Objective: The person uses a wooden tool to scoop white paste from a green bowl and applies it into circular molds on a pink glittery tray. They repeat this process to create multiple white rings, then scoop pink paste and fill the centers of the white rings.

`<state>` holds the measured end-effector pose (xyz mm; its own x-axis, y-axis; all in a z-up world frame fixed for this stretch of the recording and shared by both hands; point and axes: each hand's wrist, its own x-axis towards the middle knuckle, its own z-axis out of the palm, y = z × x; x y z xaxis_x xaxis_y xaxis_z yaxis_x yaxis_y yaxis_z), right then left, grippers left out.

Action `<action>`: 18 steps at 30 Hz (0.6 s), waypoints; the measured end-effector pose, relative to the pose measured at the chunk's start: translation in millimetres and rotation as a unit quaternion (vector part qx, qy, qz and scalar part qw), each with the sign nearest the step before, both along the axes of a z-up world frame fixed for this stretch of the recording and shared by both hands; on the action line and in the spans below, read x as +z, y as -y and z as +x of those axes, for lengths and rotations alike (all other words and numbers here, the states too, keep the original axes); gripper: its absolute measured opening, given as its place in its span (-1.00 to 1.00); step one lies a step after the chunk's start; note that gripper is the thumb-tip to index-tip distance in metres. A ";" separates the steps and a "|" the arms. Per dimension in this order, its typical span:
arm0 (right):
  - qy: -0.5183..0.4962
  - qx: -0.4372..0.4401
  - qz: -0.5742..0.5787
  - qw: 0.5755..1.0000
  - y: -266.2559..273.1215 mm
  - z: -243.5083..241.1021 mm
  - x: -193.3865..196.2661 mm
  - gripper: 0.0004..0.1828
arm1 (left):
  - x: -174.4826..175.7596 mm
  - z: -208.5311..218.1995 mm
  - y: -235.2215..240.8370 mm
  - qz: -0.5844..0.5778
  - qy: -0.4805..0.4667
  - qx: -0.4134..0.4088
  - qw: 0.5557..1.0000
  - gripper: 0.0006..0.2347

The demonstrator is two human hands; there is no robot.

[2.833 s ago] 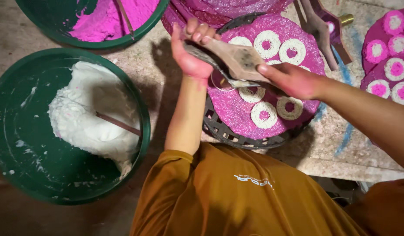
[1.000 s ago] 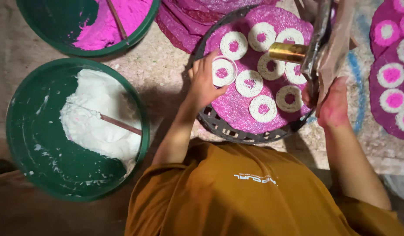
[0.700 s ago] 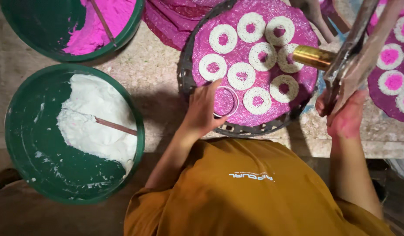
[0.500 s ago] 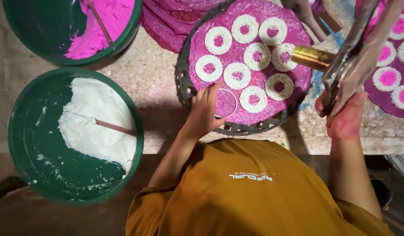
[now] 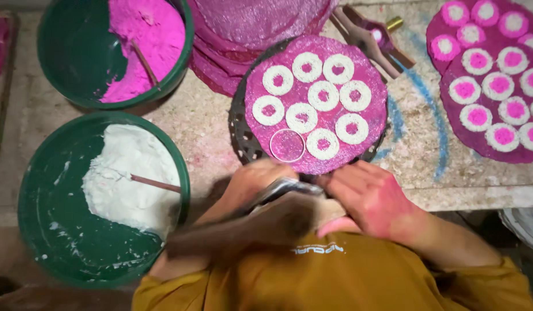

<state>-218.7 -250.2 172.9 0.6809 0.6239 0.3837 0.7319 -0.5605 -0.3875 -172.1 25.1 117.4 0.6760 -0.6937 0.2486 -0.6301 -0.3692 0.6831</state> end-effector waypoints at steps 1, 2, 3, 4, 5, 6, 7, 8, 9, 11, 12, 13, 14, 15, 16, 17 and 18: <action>0.062 0.048 -0.004 0.997 -9.5 4.0 18.0 -0.25 | 7.2 -7.6 -7.8 0.008 -0.021 -0.013 1.000 -0.68; 0.073 0.105 -0.011 0.992 -20.3 14.5 32.5 -0.27 | 15.3 -16.3 -17.8 0.018 -0.047 -0.024 0.998 -0.70; 0.081 0.163 -0.019 0.983 -29.6 28.6 45.2 -0.30 | 23.2 -25.9 -24.5 0.024 -0.068 -0.034 0.997 -0.72; 0.090 0.220 -0.027 0.971 -37.1 42.1 56.0 -0.31 | 31.1 -37.3 -30.2 0.038 -0.097 -0.034 0.994 -0.74; 0.122 0.276 -0.034 0.953 -44.5 54.5 62.6 -0.32 | 39.2 -49.3 -36.7 0.050 -0.119 -0.036 0.991 -0.77; 0.154 0.331 -0.041 0.930 -52.2 66.4 66.4 -0.33 | 47.7 -62.6 -43.2 0.063 -0.142 -0.034 0.987 -0.79; 0.180 0.388 -0.049 0.903 -59.5 71.8 67.9 -0.33 | 54.2 -67.8 -48.3 0.076 -0.156 -0.035 0.984 -0.81; 0.077 0.401 -0.050 0.911 -67.0 70.0 67.0 -0.35 | 61.8 -74.2 -53.6 0.090 -0.170 -0.037 0.981 -0.83; -0.028 0.412 -0.051 0.909 -74.1 67.0 66.2 -0.38 | 70.9 -79.3 -57.7 0.099 -0.183 -0.035 0.977 -0.85; -0.207 0.444 -0.061 0.870 -89.4 58.1 63.0 -0.44 | 89.8 -90.7 -69.1 0.125 -0.209 -0.020 0.970 -0.88; -0.281 0.465 -0.070 0.837 -97.1 52.8 60.6 -0.46 | 98.0 -96.3 -77.6 0.140 -0.222 -0.007 0.965 -0.89; -0.354 0.485 -0.081 0.795 -105.2 48.5 57.1 -0.47 | 105.0 -103.6 -88.4 0.143 -0.232 0.008 0.962 -0.90; -0.375 0.496 -0.065 0.781 -113.2 46.2 53.0 -0.47 | 110.3 -112.2 -99.4 0.116 -0.224 0.018 0.967 -0.88; -0.396 0.507 -0.050 0.764 -120.3 43.9 48.8 -0.48 | 113.9 -122.3 -110.7 0.089 -0.217 0.030 0.972 -0.86; -0.418 0.517 -0.036 0.746 -126.3 43.1 44.3 -0.49 | 114.0 -131.8 -120.0 0.062 -0.208 0.042 0.975 -0.83; -0.428 0.525 -0.038 0.734 -131.5 44.3 38.9 -0.48 | 109.9 -141.0 -127.3 0.092 -0.224 0.090 0.966 -0.85; -0.438 0.533 -0.040 0.723 -136.5 45.6 33.6 -0.48 | 102.0 -149.6 -134.3 0.122 -0.240 0.139 0.953 -0.86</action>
